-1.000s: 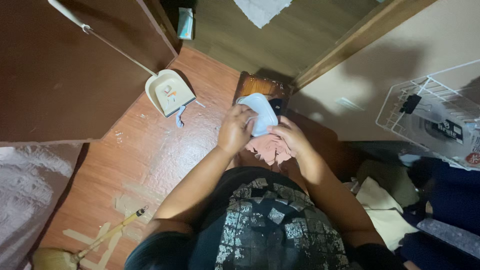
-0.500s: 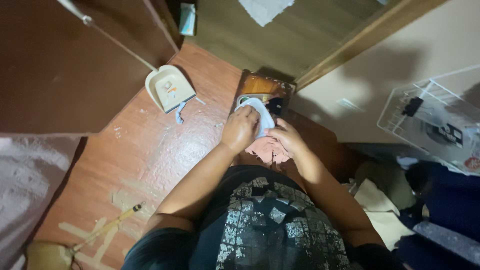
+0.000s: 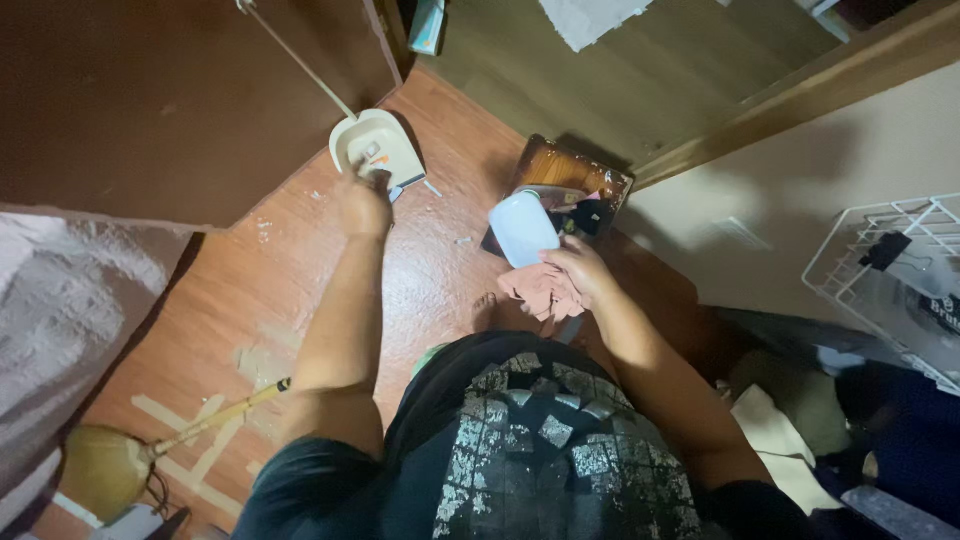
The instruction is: The person organizes various small household items, including a spool of thread, bottles, and containers, by moving them from a wooden tray on the floor to a white wire rack. They handle each item individually, placing them into the rack's compartments.
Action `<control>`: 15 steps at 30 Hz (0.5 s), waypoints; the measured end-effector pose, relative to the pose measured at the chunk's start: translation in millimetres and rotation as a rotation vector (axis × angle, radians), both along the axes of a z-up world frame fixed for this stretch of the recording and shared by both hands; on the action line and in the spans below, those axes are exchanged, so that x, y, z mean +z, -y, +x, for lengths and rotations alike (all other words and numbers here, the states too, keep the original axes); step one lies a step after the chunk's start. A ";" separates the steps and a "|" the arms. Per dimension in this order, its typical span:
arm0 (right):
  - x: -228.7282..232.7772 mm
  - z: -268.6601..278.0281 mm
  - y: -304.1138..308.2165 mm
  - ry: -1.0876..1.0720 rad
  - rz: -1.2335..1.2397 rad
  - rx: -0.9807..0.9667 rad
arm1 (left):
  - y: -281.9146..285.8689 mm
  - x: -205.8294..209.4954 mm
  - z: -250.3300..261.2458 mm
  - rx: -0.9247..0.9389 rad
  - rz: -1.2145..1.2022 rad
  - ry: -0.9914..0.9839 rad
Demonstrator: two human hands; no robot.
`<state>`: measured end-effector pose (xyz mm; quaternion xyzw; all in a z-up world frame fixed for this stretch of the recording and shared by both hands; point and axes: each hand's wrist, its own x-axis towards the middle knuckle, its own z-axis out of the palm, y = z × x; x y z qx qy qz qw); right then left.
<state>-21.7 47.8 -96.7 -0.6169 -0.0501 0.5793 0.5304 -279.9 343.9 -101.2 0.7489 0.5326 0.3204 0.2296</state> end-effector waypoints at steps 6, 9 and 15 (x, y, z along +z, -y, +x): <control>24.3 0.7 0.0 0.010 0.128 -0.014 | 41.7 26.1 43.4 -0.190 -0.088 0.223; 42.8 5.8 9.6 0.002 0.132 -0.026 | 90.4 27.2 88.2 -0.363 -0.636 0.370; 76.0 16.7 44.7 0.031 0.235 -0.070 | 154.4 65.9 142.7 -0.645 -1.226 0.765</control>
